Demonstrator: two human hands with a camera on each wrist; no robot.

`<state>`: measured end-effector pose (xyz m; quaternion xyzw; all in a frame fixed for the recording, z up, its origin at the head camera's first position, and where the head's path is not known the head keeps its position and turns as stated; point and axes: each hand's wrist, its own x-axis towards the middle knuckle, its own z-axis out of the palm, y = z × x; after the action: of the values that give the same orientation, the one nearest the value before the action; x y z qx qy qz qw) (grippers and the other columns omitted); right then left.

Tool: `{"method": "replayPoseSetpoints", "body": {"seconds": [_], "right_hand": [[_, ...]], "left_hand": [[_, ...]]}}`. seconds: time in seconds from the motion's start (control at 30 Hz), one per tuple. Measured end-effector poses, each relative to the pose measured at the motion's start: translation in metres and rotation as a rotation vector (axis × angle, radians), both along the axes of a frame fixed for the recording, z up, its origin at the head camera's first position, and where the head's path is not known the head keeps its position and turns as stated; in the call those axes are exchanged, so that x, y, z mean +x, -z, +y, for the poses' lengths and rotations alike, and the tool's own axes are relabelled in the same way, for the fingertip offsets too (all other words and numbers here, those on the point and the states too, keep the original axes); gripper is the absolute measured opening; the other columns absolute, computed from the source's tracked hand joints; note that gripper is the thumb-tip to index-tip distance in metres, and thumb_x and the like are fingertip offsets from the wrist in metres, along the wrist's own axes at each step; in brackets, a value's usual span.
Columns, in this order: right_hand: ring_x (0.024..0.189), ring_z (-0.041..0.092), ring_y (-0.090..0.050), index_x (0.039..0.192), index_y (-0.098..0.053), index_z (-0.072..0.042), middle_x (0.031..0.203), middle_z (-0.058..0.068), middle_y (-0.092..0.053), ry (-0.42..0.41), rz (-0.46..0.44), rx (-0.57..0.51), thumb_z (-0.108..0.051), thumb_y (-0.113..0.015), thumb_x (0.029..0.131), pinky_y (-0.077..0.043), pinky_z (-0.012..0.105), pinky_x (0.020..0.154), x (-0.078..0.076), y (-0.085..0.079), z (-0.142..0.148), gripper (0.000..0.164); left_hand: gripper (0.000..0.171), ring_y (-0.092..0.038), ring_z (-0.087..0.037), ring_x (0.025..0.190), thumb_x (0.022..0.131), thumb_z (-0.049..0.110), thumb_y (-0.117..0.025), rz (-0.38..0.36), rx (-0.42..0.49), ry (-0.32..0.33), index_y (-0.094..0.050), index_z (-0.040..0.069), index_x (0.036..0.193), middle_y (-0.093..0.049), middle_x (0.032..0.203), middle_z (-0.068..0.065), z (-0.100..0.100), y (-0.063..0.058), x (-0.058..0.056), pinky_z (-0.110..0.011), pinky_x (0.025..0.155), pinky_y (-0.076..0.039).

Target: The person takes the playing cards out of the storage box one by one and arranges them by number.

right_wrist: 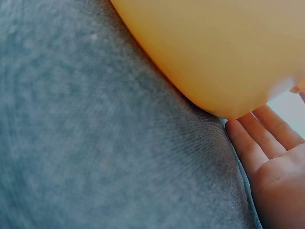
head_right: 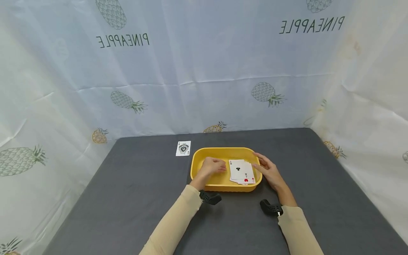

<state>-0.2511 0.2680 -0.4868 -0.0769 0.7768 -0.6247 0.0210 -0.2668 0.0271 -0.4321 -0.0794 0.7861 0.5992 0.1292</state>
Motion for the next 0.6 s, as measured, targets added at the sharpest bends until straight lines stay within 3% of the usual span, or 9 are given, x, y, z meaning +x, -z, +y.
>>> {"method": "replayPoseSetpoints", "body": {"seconds": [0.17,0.4,0.6], "right_hand": [[0.105,-0.014,-0.052,0.151,-0.030,-0.012,0.149,0.029,-0.032,0.006,-0.023,0.002,-0.026,-0.053,0.099,-0.051,0.008,0.083,0.001,0.001,0.000,0.059],[0.104,-0.016,-0.051,0.152,-0.029,-0.014,0.150,0.028,-0.030,0.009,-0.042,-0.006,-0.028,-0.054,0.099,-0.050,0.007,0.083,0.003,-0.001,0.002,0.060],[0.104,-0.016,-0.053,0.151,-0.031,-0.013,0.142,0.007,-0.042,0.009,-0.038,-0.017,-0.027,-0.055,0.098,-0.050,0.007,0.084,0.002,-0.002,-0.002,0.059]], "left_hand": [[0.024,-0.073,-0.019,0.080,0.087,0.013,-0.068,-0.031,-0.089,-0.021,-0.073,-0.004,0.104,-0.074,0.089,-0.012,0.008,0.000,-0.005,-0.024,0.074,-0.060],[0.018,-0.055,-0.013,0.047,0.082,0.013,-0.074,-0.063,-0.210,-0.041,-0.069,-0.004,0.085,-0.057,0.054,-0.004,0.022,-0.001,-0.017,-0.019,0.050,-0.052],[0.028,-0.046,-0.016,0.045,0.076,0.015,-0.081,-0.011,-0.309,-0.036,-0.067,-0.005,0.090,-0.046,0.050,-0.002,0.028,-0.002,-0.020,-0.018,0.043,-0.036]]}}
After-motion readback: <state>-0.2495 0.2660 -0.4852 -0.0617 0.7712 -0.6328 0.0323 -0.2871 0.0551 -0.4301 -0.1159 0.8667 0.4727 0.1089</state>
